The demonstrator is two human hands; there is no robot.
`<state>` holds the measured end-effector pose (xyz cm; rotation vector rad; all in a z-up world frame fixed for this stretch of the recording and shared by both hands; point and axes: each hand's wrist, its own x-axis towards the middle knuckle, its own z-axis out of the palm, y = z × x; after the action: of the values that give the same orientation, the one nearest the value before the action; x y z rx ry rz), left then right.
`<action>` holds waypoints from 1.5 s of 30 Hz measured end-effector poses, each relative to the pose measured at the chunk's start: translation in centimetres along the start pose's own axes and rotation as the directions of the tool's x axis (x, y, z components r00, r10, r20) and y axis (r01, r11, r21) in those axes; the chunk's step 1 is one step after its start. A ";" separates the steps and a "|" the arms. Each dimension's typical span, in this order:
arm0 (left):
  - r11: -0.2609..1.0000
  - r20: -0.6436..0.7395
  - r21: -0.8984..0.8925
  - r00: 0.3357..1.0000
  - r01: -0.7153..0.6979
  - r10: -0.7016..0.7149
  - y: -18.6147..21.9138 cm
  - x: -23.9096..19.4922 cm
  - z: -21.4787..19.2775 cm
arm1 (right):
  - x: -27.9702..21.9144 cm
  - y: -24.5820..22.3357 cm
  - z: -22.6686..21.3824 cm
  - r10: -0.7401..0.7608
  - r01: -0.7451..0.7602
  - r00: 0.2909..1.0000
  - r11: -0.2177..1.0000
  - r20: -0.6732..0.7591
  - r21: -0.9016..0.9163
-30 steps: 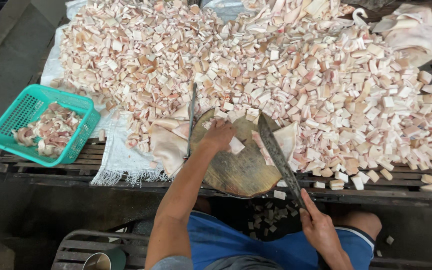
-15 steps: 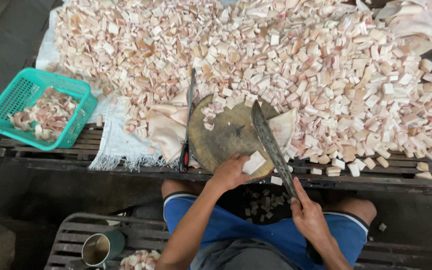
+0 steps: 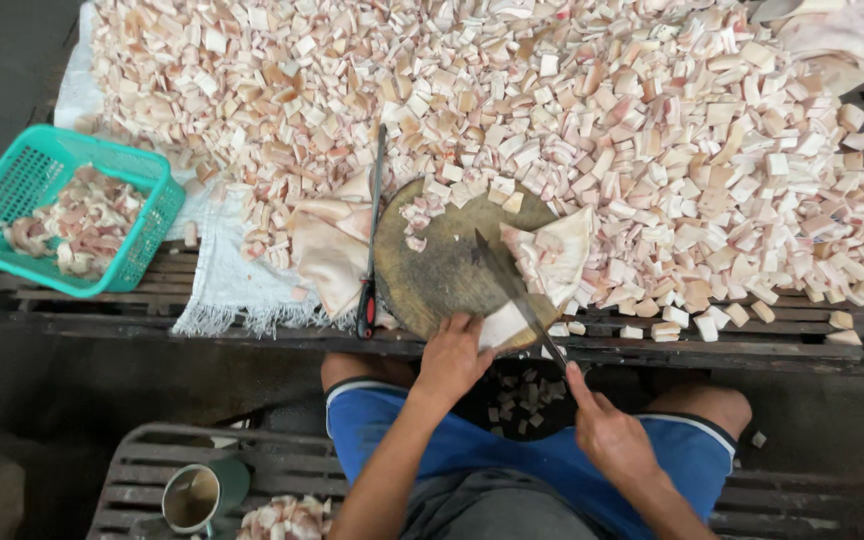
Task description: The person chops large pieces of pork skin into small cubes using a large knife on a wooden cutting board.
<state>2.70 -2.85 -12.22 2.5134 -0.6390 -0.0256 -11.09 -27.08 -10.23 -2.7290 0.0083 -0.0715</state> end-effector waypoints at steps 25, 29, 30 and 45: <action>0.991 -0.026 0.089 0.994 -0.101 0.104 0.6 1.8 2.4 | -1.5 3.0 -3.7 -0.182 0.327 0.714 0.940 -0.676 0.092; 0.992 -0.075 0.061 0.991 -0.109 0.113 0.8 0.9 1.9 | -1.6 2.4 -1.3 -0.128 0.126 0.987 0.992 -0.095 -0.029; 0.994 -0.094 0.056 0.990 -0.097 0.102 1.0 0.9 1.8 | -1.4 2.3 -1.2 -0.047 0.049 0.998 0.996 0.037 -0.070; 0.940 -0.023 0.093 0.943 -0.328 0.331 -1.3 -1.7 0.1 | -0.8 0.5 -0.6 -0.212 0.204 0.961 0.977 -0.180 -0.058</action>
<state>1.75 -1.14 -13.13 2.4494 -1.0580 0.1761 -11.90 -27.74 -9.90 -2.7423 -0.2270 -0.3895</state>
